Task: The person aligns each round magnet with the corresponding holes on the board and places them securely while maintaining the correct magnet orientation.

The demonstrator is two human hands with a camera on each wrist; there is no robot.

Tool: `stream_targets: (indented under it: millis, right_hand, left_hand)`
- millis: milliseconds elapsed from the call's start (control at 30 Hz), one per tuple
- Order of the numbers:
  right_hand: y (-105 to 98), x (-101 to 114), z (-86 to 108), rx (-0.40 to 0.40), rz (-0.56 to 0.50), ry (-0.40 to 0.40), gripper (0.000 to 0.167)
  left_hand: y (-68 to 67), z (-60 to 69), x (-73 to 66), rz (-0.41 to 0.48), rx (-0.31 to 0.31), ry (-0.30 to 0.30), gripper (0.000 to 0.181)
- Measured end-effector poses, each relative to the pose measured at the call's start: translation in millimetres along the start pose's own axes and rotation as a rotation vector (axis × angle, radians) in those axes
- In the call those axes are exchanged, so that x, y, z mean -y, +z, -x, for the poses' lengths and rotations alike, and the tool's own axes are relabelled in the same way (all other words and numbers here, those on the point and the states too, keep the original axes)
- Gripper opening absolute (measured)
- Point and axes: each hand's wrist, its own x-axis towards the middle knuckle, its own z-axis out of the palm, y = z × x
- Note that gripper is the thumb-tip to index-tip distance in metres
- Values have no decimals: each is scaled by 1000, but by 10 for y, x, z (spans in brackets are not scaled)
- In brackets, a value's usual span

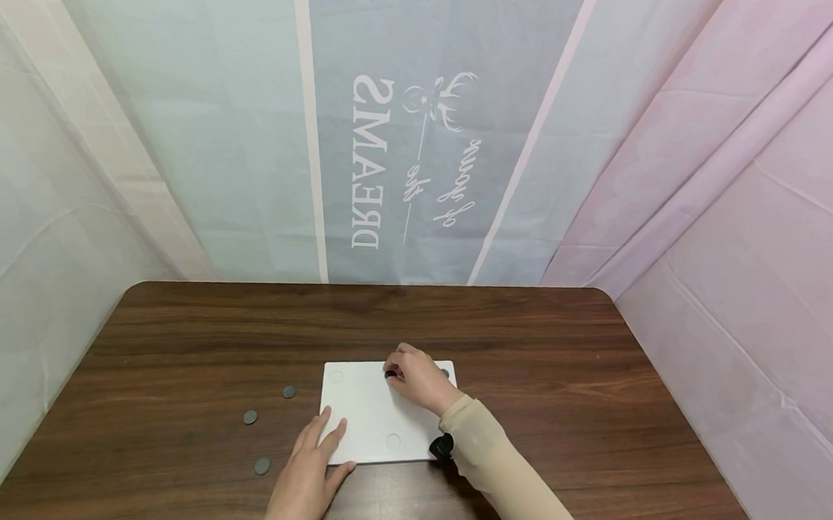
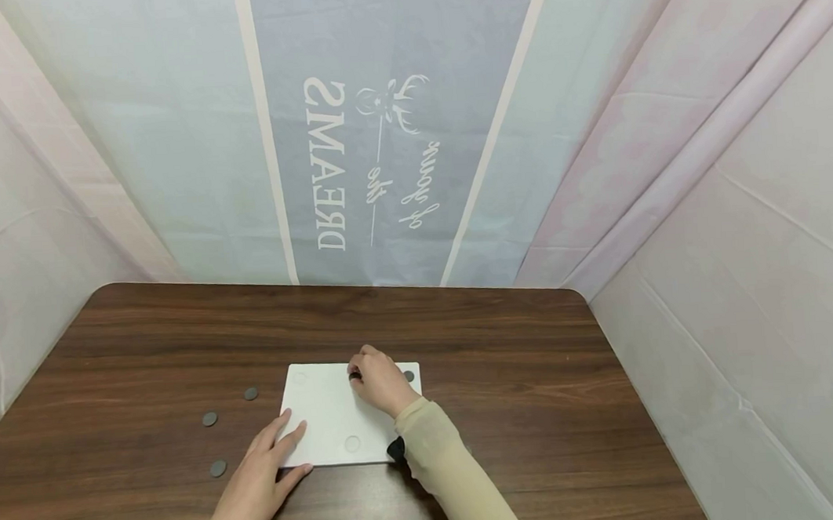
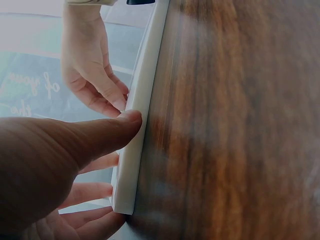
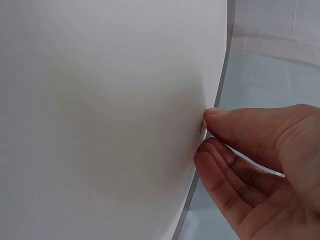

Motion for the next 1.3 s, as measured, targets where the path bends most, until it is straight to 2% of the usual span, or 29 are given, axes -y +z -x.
stream_targets:
  millis: [267, 533, 1000, 1200, 1300]
  right_hand:
    - [-30, -8, 70, 35, -3, 23, 12]
    - [-157, -56, 256, 85, -28, 35, 20]
    - [-216, -96, 446, 71, 33, 61, 20]
    - [-254, -126, 526, 40, 38, 55, 20]
    - [-271, -149, 583, 26, 46, 56, 17]
  left_hand:
    - [12, 8, -2, 1, 7, 0, 55]
    - [4, 16, 2, 11, 5, -11, 55]
    - [7, 12, 5, 11, 11, -11, 56]
    - [3, -3, 10, 10, 0, -5, 56]
    - [2, 2, 1, 15, 15, -12, 56]
